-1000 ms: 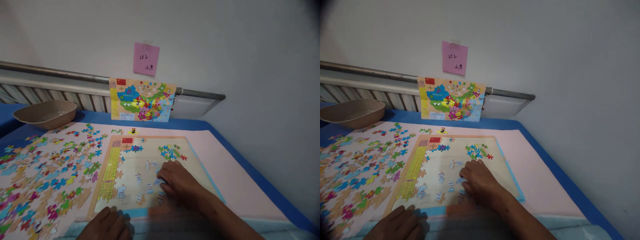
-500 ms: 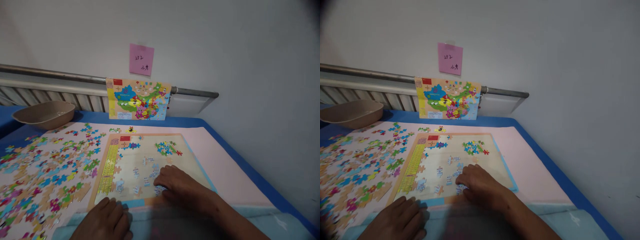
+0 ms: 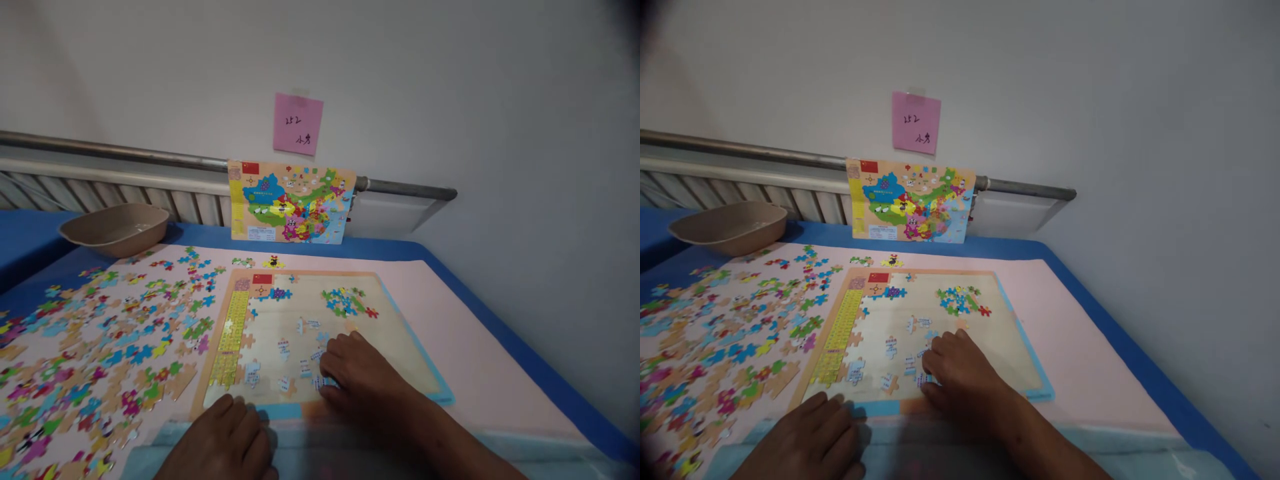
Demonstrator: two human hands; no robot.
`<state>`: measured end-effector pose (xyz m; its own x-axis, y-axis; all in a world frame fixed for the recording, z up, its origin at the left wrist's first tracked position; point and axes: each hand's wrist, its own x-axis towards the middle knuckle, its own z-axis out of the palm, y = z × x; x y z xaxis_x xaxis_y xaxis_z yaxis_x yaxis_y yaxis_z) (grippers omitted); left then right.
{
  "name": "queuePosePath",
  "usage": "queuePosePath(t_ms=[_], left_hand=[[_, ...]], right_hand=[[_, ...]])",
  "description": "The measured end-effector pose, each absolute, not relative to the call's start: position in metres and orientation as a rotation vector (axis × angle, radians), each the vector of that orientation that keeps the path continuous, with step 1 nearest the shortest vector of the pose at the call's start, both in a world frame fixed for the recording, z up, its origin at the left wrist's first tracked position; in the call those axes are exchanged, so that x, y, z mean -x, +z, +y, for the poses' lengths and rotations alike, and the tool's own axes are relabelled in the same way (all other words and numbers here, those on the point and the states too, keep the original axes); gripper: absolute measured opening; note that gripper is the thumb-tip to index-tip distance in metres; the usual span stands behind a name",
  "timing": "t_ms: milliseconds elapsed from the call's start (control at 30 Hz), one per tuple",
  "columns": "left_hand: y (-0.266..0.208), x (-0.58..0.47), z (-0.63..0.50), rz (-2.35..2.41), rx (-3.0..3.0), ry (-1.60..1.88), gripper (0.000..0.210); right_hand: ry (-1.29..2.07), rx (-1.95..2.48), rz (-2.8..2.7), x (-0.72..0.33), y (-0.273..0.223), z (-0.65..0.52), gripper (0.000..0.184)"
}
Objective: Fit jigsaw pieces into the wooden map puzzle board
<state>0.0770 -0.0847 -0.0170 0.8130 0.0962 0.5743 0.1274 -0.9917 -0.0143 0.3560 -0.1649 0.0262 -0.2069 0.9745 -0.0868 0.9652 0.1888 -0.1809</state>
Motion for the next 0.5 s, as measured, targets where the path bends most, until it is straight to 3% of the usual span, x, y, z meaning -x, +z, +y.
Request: queuePosePath(t_ms=[500], left_hand=[[-0.024,-0.077,-0.080,-0.157,2.856,-0.943,0.045]], right_hand=[[0.098,1.956,-2.351,-0.350,0.006,-0.152,0.026]])
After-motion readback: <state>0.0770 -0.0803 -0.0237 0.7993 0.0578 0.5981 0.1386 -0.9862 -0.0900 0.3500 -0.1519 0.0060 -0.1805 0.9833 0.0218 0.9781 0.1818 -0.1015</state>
